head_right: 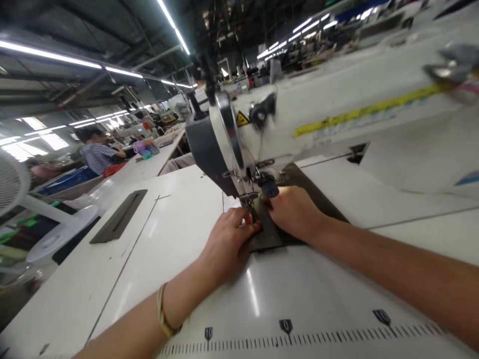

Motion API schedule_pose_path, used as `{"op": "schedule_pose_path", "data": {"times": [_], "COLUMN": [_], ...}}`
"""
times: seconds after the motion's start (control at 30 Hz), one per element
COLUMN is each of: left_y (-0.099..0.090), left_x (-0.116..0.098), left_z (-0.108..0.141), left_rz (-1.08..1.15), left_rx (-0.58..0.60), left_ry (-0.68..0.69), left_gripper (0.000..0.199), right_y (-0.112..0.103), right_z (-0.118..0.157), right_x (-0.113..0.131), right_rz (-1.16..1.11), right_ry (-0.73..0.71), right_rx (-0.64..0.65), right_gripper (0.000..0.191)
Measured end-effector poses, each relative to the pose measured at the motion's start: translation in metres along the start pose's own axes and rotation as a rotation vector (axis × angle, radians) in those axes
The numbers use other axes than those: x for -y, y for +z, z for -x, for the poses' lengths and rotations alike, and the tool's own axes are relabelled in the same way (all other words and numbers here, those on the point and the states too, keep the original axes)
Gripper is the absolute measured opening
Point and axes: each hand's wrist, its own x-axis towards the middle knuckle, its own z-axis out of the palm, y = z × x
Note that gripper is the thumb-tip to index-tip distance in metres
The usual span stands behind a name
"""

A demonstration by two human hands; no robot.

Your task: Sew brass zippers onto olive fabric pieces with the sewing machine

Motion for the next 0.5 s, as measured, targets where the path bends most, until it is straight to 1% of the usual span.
{"op": "schedule_pose_path", "data": {"times": [0.1, 0.17, 0.23, 0.33, 0.5], "left_y": [0.0013, 0.0025, 0.0035, 0.0042, 0.0031], "left_x": [0.0002, -0.0001, -0.0006, -0.001, 0.0008], "left_z": [-0.0006, 0.0003, 0.0017, 0.0034, 0.0024], "left_rz": [0.003, 0.005, 0.004, 0.001, -0.003], "left_rx": [0.015, 0.008, -0.023, -0.064, -0.022], "left_ry": [0.024, 0.029, 0.028, 0.066, 0.101], "left_gripper": [0.017, 0.017, 0.019, 0.02, 0.018], "right_y": [0.0, 0.0008, 0.0007, -0.0009, 0.0], "right_z": [-0.0023, -0.0028, -0.0025, -0.0021, -0.0037], "right_x": [0.0014, 0.0002, -0.0023, -0.0066, -0.0073], "right_rz": [0.011, -0.006, -0.047, -0.099, -0.056], "right_ry": [0.065, 0.097, 0.089, 0.051, 0.083], "right_rx": [0.011, 0.0, -0.004, 0.0, -0.028], "right_gripper": [0.03, 0.03, 0.026, 0.021, 0.025]}}
